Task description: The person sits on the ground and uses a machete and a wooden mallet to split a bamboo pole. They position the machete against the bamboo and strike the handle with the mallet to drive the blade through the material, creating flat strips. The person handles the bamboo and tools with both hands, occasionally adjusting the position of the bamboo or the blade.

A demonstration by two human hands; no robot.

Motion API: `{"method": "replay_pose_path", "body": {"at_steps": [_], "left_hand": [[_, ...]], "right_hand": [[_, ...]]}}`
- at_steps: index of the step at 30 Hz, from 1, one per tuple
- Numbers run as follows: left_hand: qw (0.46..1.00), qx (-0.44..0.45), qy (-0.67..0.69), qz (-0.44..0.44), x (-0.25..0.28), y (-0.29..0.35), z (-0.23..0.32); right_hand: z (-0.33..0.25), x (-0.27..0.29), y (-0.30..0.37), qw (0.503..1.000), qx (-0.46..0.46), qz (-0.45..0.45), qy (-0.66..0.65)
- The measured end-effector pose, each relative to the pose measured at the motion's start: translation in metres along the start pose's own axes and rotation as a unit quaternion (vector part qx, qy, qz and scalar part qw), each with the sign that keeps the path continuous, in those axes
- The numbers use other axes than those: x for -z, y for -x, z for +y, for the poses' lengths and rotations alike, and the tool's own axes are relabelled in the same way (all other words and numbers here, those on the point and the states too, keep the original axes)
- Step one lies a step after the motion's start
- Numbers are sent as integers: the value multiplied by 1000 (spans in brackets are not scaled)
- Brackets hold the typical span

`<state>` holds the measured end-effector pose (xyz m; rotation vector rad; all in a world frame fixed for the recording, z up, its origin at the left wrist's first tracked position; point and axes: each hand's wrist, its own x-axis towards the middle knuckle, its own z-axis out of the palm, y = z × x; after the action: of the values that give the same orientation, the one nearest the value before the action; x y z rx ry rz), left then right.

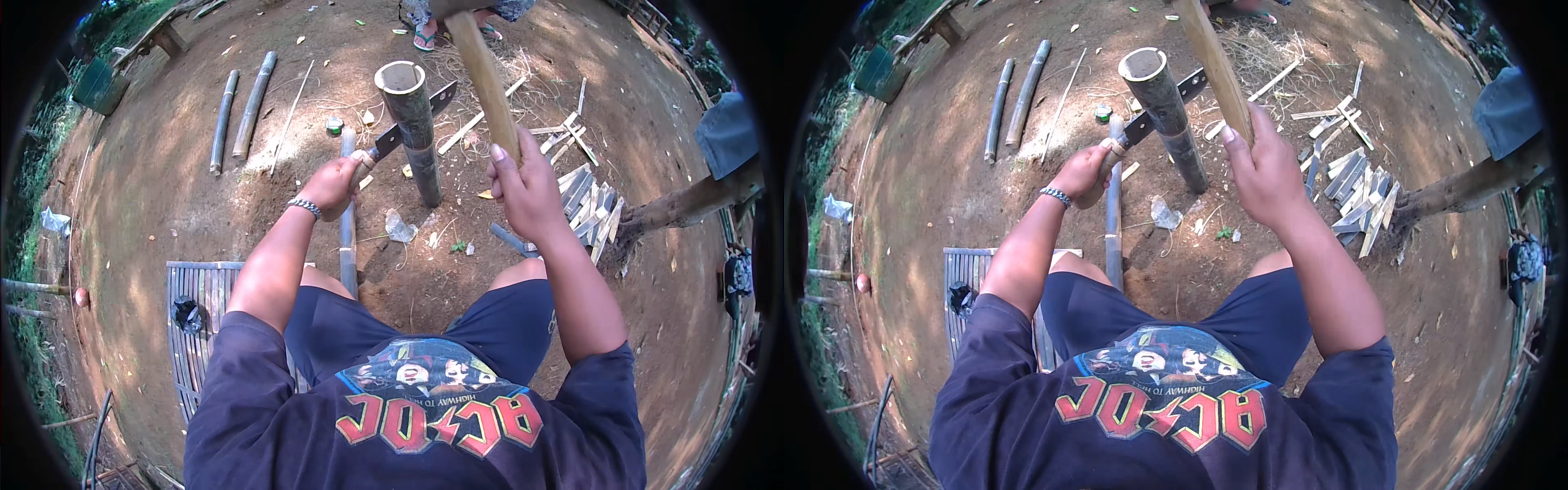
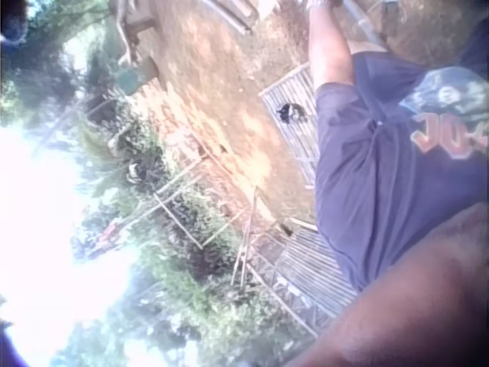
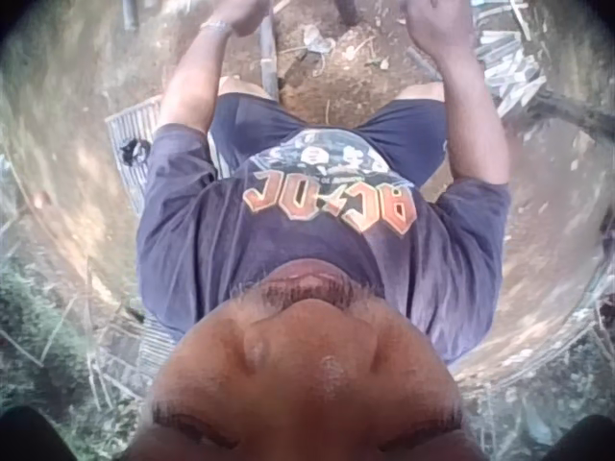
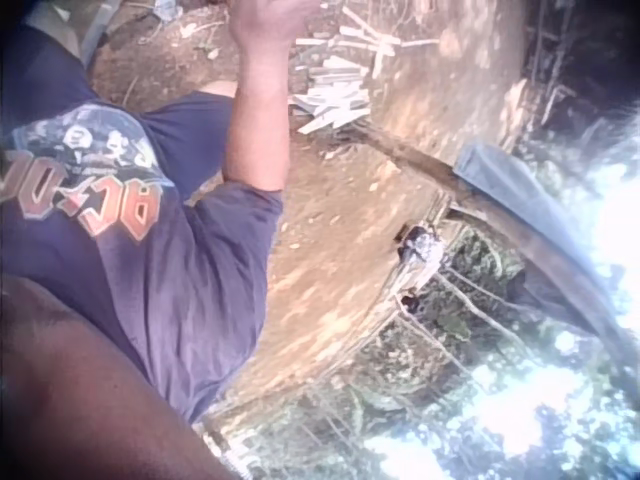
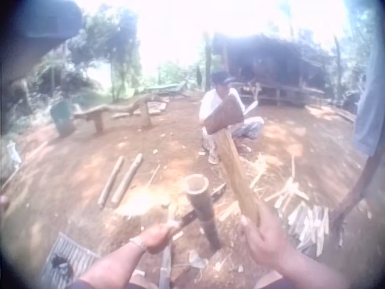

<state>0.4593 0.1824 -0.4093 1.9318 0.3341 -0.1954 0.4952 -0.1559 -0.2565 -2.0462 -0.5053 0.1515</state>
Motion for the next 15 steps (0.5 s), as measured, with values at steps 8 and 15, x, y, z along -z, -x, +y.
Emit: {"method": "replay_pose_path", "body": {"at_steps": [8,15], "left_hand": [[1000,10,-1,-17,-10,3,19],[999,12,-47,6,-17,19,13]], "right_hand": [[15,-43,15,980,62,-91,165],[-17,-31,24,987,47,-71,134]]}}
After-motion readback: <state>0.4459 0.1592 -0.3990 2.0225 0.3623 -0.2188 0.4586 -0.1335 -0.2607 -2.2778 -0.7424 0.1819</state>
